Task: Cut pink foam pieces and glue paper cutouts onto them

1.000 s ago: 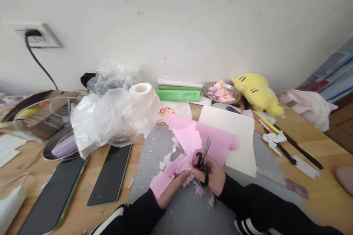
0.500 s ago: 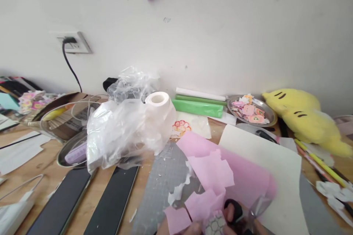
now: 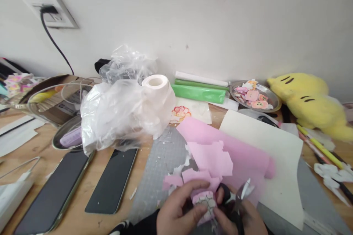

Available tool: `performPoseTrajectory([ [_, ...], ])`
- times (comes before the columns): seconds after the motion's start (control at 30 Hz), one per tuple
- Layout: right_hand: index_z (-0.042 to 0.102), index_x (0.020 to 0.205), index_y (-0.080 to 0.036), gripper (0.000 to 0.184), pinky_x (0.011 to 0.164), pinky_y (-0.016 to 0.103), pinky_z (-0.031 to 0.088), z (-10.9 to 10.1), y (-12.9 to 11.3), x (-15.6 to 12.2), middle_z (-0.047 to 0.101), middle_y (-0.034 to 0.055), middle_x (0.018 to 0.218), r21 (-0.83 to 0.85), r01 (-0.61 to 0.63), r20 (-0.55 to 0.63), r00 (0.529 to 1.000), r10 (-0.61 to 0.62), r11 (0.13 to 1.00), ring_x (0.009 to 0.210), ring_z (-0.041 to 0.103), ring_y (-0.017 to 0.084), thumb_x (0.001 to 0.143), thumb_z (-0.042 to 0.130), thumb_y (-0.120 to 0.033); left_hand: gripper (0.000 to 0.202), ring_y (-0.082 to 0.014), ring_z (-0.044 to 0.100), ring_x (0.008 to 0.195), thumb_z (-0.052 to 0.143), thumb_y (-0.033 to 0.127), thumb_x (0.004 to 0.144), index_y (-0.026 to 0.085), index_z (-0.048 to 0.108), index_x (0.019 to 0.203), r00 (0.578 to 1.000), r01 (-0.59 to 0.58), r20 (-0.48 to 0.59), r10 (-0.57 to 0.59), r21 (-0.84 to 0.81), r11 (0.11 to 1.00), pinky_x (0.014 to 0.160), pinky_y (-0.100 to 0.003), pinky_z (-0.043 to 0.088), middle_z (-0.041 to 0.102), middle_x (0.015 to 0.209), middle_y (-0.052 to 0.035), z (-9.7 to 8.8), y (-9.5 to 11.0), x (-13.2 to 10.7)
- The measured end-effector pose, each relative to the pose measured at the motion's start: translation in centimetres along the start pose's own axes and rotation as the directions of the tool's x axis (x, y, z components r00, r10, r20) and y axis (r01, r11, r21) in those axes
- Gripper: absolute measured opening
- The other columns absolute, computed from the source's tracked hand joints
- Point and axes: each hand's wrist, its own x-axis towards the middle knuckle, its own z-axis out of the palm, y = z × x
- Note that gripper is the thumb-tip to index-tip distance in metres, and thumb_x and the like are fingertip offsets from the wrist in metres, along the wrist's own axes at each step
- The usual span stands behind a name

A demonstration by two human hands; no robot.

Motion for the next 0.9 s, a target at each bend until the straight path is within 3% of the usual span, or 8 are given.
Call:
performPoseTrajectory([
  [0.07,0.046,0.069,-0.022,0.012,0.048,0.026,0.044,-0.3,-0.1,0.7,0.054,-0.0007,0.060,-0.039,0.053,0.087,0.995,-0.049,0.998,0.051,0.052,0.014,0.065,0.057,-0.023,0.028,-0.0173,0.052,0.085,0.056,0.030,0.070,0.021,0.055,0.096,1.000,-0.003,-0.010,0.003,-0.015,1.000,0.075,-0.026,0.039,0.058,0.094,-0.0038,0.1,0.2,0.2],
  [0.27,0.043,0.067,-0.020,0.014,0.050,0.025,0.040,0.0,-1.3,0.7,0.047,-0.0028,0.061,0.102,0.110,0.047,0.992,-0.115,0.989,0.053,0.046,0.011,0.065,0.056,-0.027,0.017,-0.0073,0.038,0.054,0.056,0.025,0.069,0.019,0.046,0.081,0.998,-0.053,-0.044,0.045,-0.221,0.974,0.050,-0.018,0.032,0.044,0.063,0.0047,0.3,0.3,0.8],
  [0.37,0.045,0.067,-0.019,0.014,0.053,0.025,0.040,0.0,-1.3,0.7,0.048,-0.0021,0.063,0.124,0.113,0.053,0.991,-0.120,0.986,0.057,0.047,0.011,0.065,0.056,-0.027,0.015,-0.0077,0.038,0.056,0.056,0.027,0.069,0.016,0.049,0.076,0.997,-0.073,-0.045,0.066,-0.192,0.979,0.052,-0.019,0.031,0.045,0.064,0.0032,0.2,0.3,0.9],
  [0.53,0.044,0.069,-0.019,0.014,0.052,0.025,0.041,-0.4,-1.1,0.8,0.048,-0.0019,0.063,0.118,0.114,0.108,0.986,-0.127,0.986,0.055,0.047,0.010,0.067,0.055,-0.027,0.021,-0.0112,0.044,0.065,0.058,0.025,0.067,0.016,0.053,0.086,0.996,-0.081,-0.037,0.076,-0.149,0.985,0.058,-0.022,0.035,0.050,0.071,-0.0002,0.4,0.5,0.7],
  [0.9,0.043,0.069,-0.019,0.019,0.046,0.023,0.036,-0.4,-0.9,0.9,0.043,-0.0048,0.055,0.119,0.056,0.107,0.992,-0.069,0.991,0.047,0.041,0.008,0.066,0.056,-0.032,0.027,-0.0112,0.046,0.066,0.061,0.021,0.065,0.016,0.053,0.090,0.994,-0.083,0.041,0.099,-0.289,0.954,0.060,-0.023,0.036,0.051,0.074,-0.0005,0.7,-0.3,0.6],
])
